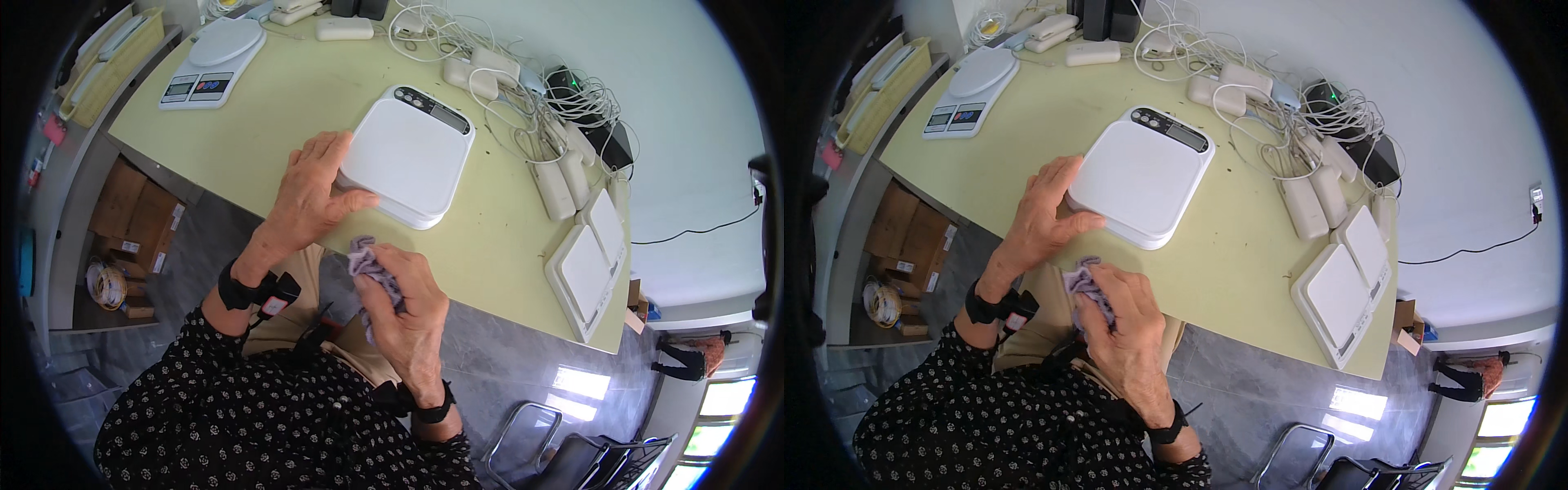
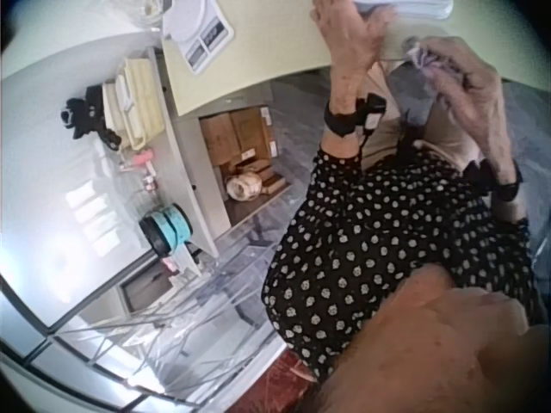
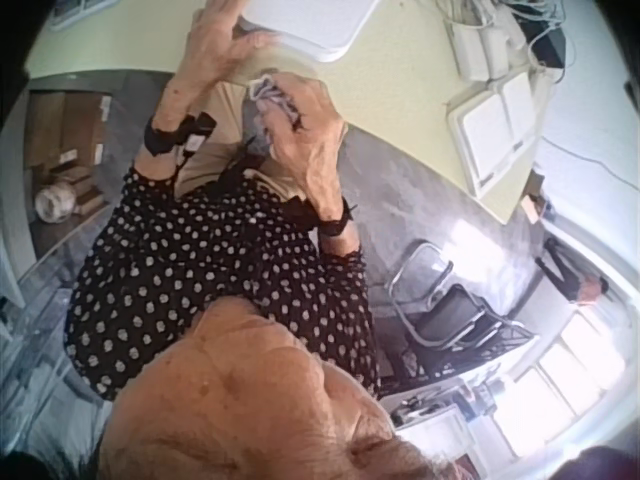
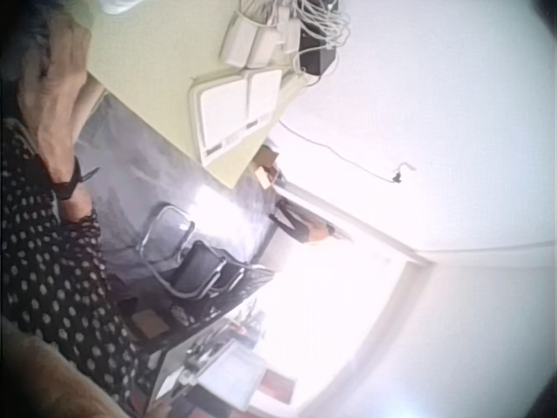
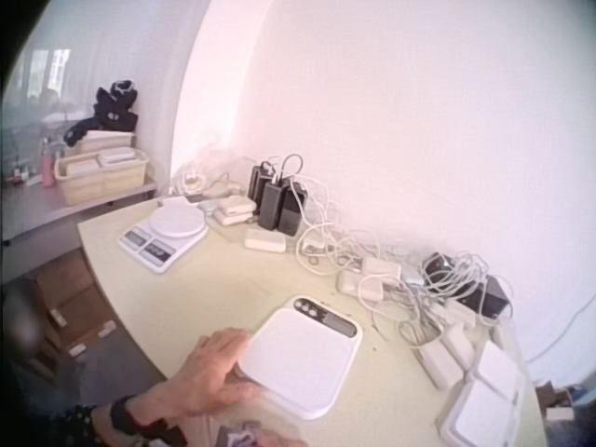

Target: The person wipes the surface of a white digital scale with a cloth, cleaning the top, sides, and display area. The person repeatedly rubs the scale's surfaces with the cloth while holding it steady with the other hand.

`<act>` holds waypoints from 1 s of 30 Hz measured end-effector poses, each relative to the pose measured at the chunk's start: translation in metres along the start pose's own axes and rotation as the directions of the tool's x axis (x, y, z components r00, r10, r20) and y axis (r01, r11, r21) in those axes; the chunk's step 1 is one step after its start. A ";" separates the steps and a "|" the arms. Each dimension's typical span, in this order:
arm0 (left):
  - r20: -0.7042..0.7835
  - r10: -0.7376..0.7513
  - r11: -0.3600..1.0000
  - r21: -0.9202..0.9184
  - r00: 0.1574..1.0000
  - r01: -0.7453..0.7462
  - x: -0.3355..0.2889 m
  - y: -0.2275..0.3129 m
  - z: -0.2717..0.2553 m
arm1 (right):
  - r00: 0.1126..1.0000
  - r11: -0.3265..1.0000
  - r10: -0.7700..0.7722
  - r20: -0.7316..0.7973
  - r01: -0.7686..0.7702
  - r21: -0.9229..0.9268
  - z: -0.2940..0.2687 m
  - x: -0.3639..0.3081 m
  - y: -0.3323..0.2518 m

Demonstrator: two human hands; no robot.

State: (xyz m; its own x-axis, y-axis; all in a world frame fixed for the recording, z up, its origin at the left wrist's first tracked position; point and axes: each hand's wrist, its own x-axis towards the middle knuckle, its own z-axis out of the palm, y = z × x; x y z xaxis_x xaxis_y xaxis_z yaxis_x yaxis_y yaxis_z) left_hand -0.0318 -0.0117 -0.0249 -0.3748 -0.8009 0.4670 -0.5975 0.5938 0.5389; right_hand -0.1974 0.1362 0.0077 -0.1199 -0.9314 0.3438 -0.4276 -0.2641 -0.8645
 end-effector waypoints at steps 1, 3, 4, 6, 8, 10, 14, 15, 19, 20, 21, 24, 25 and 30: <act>0.020 0.006 0.999 -0.032 1.000 -0.006 -0.001 -0.001 -0.002 | 0.999 0.996 0.046 -0.022 -0.045 0.075 0.000 -0.003 0.000; 0.065 0.022 0.996 -0.086 0.998 -0.016 -0.001 -0.004 -0.011 | 0.992 0.980 0.107 -0.071 -0.093 0.175 -0.008 -0.004 0.001; 0.078 -0.027 0.987 -0.159 0.997 0.039 0.001 -0.005 -0.015 | 0.981 0.967 0.167 -0.094 -0.144 0.211 -0.016 -0.003 0.000; 0.116 -0.129 0.940 -0.303 0.985 0.159 0.009 -0.005 -0.023 | 0.934 0.906 0.342 -0.104 -0.298 0.302 -0.032 0.003 0.001; 0.126 -0.215 0.933 -0.266 0.968 0.242 0.025 -0.005 -0.027 | 0.912 0.864 0.375 -0.167 -0.279 0.420 -0.038 0.018 0.008; 0.084 -0.273 0.941 -0.184 0.958 0.284 0.037 -0.001 -0.027 | 0.910 0.839 0.378 -0.168 -0.260 0.478 -0.038 0.029 0.015; 0.220 -0.184 0.975 0.163 0.958 0.150 0.067 -0.002 -0.017 | 0.926 0.820 0.376 -0.019 -0.324 0.472 -0.037 0.036 0.023; 0.127 -0.088 0.989 0.129 0.988 0.072 0.068 -0.001 -0.011 | 0.935 0.827 0.353 0.000 -0.312 0.468 -0.036 0.035 0.024; 0.058 -0.102 0.992 -0.066 0.993 0.105 0.076 -0.003 -0.002 | 0.938 0.837 0.345 -0.015 -0.301 0.457 -0.031 0.034 0.030; 0.091 -0.131 0.984 -0.105 0.987 0.141 0.079 -0.002 -0.004 | 0.944 0.862 0.331 -0.019 -0.294 0.413 -0.031 0.034 0.032; 0.155 -0.149 0.978 -0.121 0.977 0.169 0.082 -0.002 -0.010 | 0.950 0.876 0.310 -0.032 -0.273 0.397 -0.030 0.033 0.034; 0.229 -0.254 0.911 -0.269 0.940 0.312 0.088 0.008 -0.016 | 0.960 0.897 0.273 -0.061 -0.231 0.377 -0.031 0.031 0.040; 0.237 -0.297 0.870 -0.332 0.925 0.364 0.089 0.012 -0.017 | 0.958 0.891 0.276 -0.070 -0.229 0.392 -0.031 0.030 0.041; 0.446 -0.369 0.838 -0.220 0.815 0.500 0.094 0.021 -0.024 | 0.976 0.942 0.122 -0.183 -0.056 0.330 -0.027 0.030 0.039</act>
State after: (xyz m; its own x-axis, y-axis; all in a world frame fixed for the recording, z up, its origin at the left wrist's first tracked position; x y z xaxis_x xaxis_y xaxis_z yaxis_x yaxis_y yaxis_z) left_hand -0.0626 -0.0721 0.0472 -0.4011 -0.9067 -0.1306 -0.5315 0.1142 0.8393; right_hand -0.2415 0.1046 -0.0062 -0.3329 -0.8949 0.2971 -0.1007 -0.2795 -0.9548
